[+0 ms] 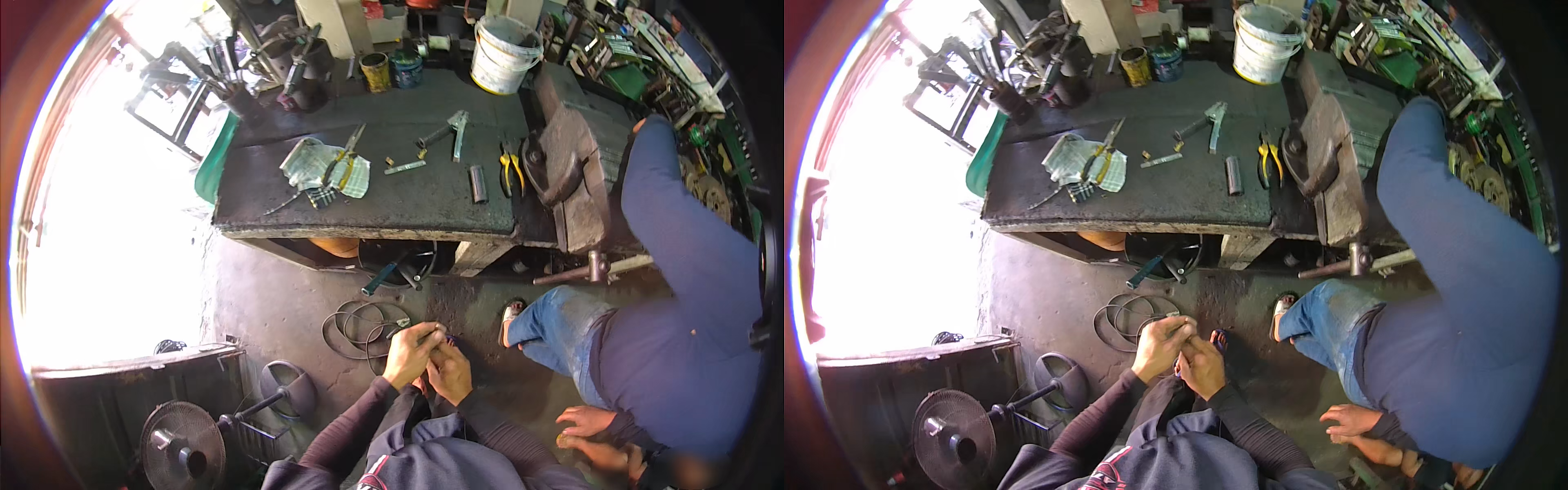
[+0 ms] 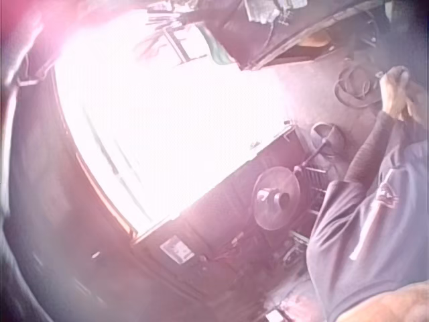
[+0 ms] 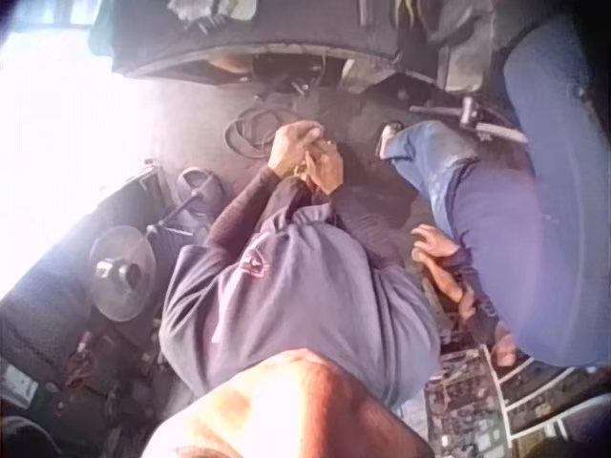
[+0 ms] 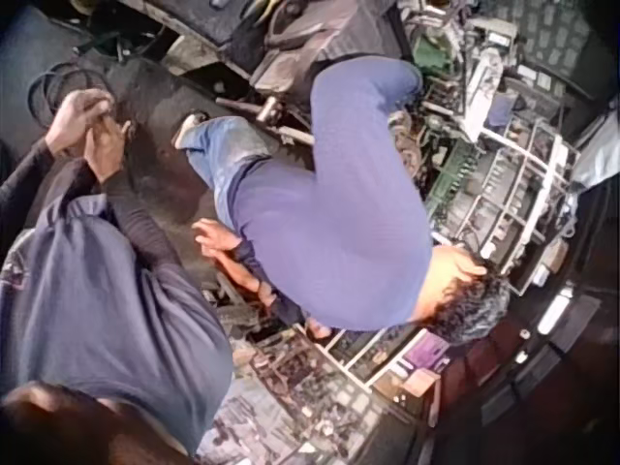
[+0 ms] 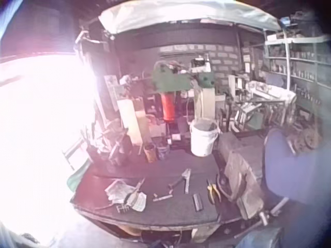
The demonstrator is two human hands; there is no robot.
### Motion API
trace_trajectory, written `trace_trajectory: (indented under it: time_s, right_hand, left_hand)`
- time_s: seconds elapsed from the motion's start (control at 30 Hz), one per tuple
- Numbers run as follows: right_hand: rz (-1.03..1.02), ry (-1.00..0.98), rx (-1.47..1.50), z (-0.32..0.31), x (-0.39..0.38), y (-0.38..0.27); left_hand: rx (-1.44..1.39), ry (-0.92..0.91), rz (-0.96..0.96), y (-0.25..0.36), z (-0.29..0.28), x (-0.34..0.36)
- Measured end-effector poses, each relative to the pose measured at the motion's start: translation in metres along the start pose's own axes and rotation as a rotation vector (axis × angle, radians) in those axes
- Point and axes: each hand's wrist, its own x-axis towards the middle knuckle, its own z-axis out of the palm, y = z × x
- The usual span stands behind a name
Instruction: The person uses pliers to bend and shape a small metal piece, then uses a hammer to tap it on a workbench. They handle a metal rod and a small metal ring, adjusting and striking the parts repeatedly.
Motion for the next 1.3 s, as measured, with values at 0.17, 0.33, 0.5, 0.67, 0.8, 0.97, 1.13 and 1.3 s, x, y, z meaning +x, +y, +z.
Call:
trace_trajectory:
  time_s: [0.17, 0.33, 0.5, 0.67, 0.8, 0.97, 1.13, 1.3]
  right_hand:
    - [-0.087, -0.205, 0.242, -0.031, 0.011, -0.049]
    - [0.056, -0.258, 0.542, -0.091, 0.091, -0.117]
    - [-0.096, -0.412, 0.603, -0.112, 0.168, -0.172]
    - [-0.351, -0.496, 0.547, -0.102, 0.219, -0.188]
    - [-0.257, -0.372, 0.503, -0.09, 0.244, -0.186]
    - [-0.08, -0.246, 0.552, -0.091, 0.261, -0.17]
    - [0.259, -0.264, 1.032, -0.107, 0.27, -0.149]
    - [-0.209, -0.228, 0.474, -0.125, 0.295, -0.128]
  left_hand:
    - [-0.323, 0.032, 0.023, 0.028, -0.057, -0.032]
    - [-0.708, -0.023, 0.069, 0.105, -0.138, -0.057]
    - [-0.638, -0.06, 0.155, 0.162, -0.166, -0.074]
    - [-0.548, -0.109, 0.064, 0.184, -0.199, -0.052]
    - [-0.51, -0.201, -0.011, 0.193, -0.225, -0.012]
    - [-0.288, -0.286, -0.01, 0.204, -0.235, 0.034]
    - [-0.231, -0.267, -0.01, 0.214, -0.223, 0.065]
    - [-0.16, -0.208, -0.053, 0.228, -0.208, 0.077]
